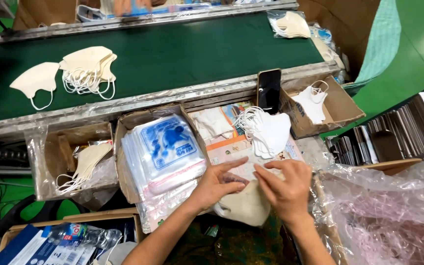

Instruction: Packaging and inspecting white face masks at a production workstation.

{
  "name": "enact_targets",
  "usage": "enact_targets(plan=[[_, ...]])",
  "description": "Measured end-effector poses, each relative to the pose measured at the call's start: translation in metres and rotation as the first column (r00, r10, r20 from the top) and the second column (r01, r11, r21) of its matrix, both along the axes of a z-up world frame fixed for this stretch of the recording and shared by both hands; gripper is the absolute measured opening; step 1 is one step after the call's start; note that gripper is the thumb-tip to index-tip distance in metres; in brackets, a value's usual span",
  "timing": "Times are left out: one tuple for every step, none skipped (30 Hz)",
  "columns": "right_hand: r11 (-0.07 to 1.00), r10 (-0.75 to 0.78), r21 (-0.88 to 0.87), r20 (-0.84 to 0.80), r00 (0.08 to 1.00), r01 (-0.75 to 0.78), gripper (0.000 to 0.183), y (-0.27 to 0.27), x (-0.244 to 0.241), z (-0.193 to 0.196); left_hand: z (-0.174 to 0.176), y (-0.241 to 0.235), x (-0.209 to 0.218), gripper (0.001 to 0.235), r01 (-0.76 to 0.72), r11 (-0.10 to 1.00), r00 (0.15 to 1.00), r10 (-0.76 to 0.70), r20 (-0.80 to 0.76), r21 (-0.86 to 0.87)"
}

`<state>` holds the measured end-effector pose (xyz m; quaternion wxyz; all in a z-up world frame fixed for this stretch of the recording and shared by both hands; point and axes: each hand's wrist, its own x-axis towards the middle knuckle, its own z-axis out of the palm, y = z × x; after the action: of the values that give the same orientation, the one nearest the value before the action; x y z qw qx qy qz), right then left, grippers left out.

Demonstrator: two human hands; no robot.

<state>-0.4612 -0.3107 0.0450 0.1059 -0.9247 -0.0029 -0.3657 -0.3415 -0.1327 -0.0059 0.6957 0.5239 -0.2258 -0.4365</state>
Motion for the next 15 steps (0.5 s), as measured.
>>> enact_targets(plan=[[1.000,-0.004,-0.002,0.000,1.000,0.004,0.020,0.007,0.002,0.006,-0.002,-0.001,-0.002,0.070,0.004,1.000,1.000,-0.004,0.000,-0.002],[0.999,-0.033,-0.038,0.003,0.999,0.033,0.024,0.014,0.005,0.012,-0.004,-0.002,-0.005,0.069,0.012,0.999,1.000,-0.012,-0.001,-0.039],[0.996,-0.058,-0.072,0.007,0.998,0.058,0.027,0.022,0.008,0.018,-0.006,-0.003,-0.007,0.067,0.016,0.997,1.000,-0.016,-0.003,-0.075],[0.996,-0.058,-0.073,0.007,0.998,0.059,0.027,0.022,0.009,0.016,-0.007,-0.004,-0.009,0.067,0.016,0.997,1.000,-0.016,-0.003,-0.076],[0.995,-0.060,-0.080,0.021,0.998,0.062,0.027,0.022,0.010,0.013,-0.009,-0.004,-0.011,0.067,0.018,0.996,1.000,-0.018,0.000,-0.086],[0.994,-0.062,-0.087,0.035,0.997,0.065,0.027,0.022,0.011,0.011,-0.010,-0.005,-0.014,0.066,0.019,0.995,1.000,-0.019,0.002,-0.096],[0.994,-0.063,-0.087,0.035,0.997,0.066,0.027,0.021,0.012,0.006,-0.012,-0.005,-0.015,0.066,0.020,0.995,1.000,-0.020,0.003,-0.096],[0.993,-0.071,-0.094,0.059,0.996,0.076,0.025,0.019,0.012,0.001,-0.014,-0.006,-0.016,0.067,0.028,0.999,1.000,-0.028,0.003,-0.042],[0.991,-0.080,-0.102,0.083,0.993,0.088,0.023,0.017,0.012,-0.004,-0.016,-0.006,-0.018,0.068,0.038,0.999,0.999,-0.038,0.004,0.011],[0.990,-0.082,-0.103,0.084,0.993,0.091,0.023,0.014,0.011,-0.008,-0.018,-0.006,-0.019,0.068,0.040,0.999,0.999,-0.040,0.005,0.010],[0.994,-0.090,-0.051,0.086,0.992,0.095,0.020,0.011,0.009,-0.012,-0.020,-0.005,-0.020,0.068,0.062,0.998,0.997,-0.062,0.042,0.016],[0.995,-0.098,0.001,0.087,0.991,0.099,0.017,0.008,0.008,-0.017,-0.022,-0.005,-0.021,0.067,0.082,0.996,0.993,-0.084,0.078,0.022],[0.995,-0.102,-0.001,0.087,0.991,0.103,0.017,-0.002,0.000,-0.019,-0.023,-0.005,-0.020,0.067,0.086,0.996,0.993,-0.088,0.077,0.020],[0.983,-0.173,0.080,0.130,0.976,0.163,0.014,-0.012,-0.008,-0.022,-0.024,-0.005,-0.019,0.068,0.087,0.996,0.979,-0.091,0.182,0.030],[0.963,-0.243,0.163,0.167,0.956,0.216,0.013,-0.023,-0.015,-0.024,-0.024,-0.005,-0.018,0.068,0.085,0.996,0.954,-0.092,0.284,0.038]])
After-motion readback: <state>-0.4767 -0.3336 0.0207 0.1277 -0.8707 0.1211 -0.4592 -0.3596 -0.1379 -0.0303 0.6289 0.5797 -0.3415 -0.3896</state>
